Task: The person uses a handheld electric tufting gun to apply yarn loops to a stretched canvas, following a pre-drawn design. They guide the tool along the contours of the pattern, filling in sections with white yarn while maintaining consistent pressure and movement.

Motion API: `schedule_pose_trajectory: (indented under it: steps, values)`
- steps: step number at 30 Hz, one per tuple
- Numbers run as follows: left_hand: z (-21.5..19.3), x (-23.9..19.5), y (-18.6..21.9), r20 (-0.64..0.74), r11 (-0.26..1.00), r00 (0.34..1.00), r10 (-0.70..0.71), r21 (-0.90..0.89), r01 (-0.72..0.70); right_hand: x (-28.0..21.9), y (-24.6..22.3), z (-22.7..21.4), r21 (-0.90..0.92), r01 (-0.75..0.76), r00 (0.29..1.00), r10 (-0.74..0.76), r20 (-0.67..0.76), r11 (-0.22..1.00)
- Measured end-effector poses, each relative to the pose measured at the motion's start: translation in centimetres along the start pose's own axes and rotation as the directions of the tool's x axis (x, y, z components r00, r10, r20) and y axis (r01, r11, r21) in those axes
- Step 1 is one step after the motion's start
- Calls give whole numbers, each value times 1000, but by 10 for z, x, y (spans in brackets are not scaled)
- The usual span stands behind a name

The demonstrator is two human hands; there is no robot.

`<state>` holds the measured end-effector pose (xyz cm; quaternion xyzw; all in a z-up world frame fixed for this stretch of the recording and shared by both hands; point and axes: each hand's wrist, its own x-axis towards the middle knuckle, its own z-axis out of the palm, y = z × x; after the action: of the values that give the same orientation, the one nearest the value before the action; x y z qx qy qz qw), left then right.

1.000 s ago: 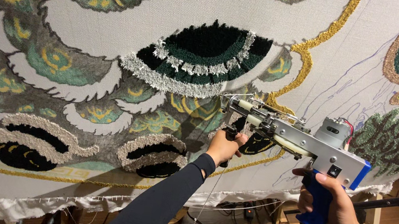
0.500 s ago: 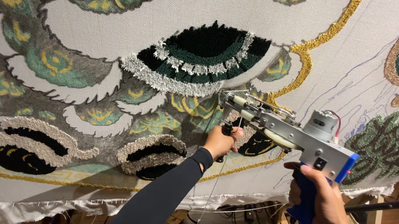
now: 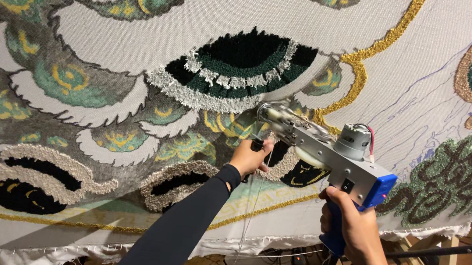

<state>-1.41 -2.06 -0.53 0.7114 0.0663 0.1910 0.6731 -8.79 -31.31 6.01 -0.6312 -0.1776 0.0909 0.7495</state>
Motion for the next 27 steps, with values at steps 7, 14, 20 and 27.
schedule_pose_trajectory:
  steps: [7,14,20,27]
  values:
    - [0,2,18,-14,999,999,29,-17,-29,0,-14,6,33,-21,1000,22,-15,999]
    - [-1,7,21,-21,998,998,66,-10,-67,-1,-20,9,60,-21,1000,21,4,998]
    - [-3,12,23,-8,995,996,94,25,-94,1,-19,6,91,-21,1000,20,7,996]
    - [10,26,7,70,963,970,235,-151,-222,9,-13,-16,97,-26,999,21,47,995]
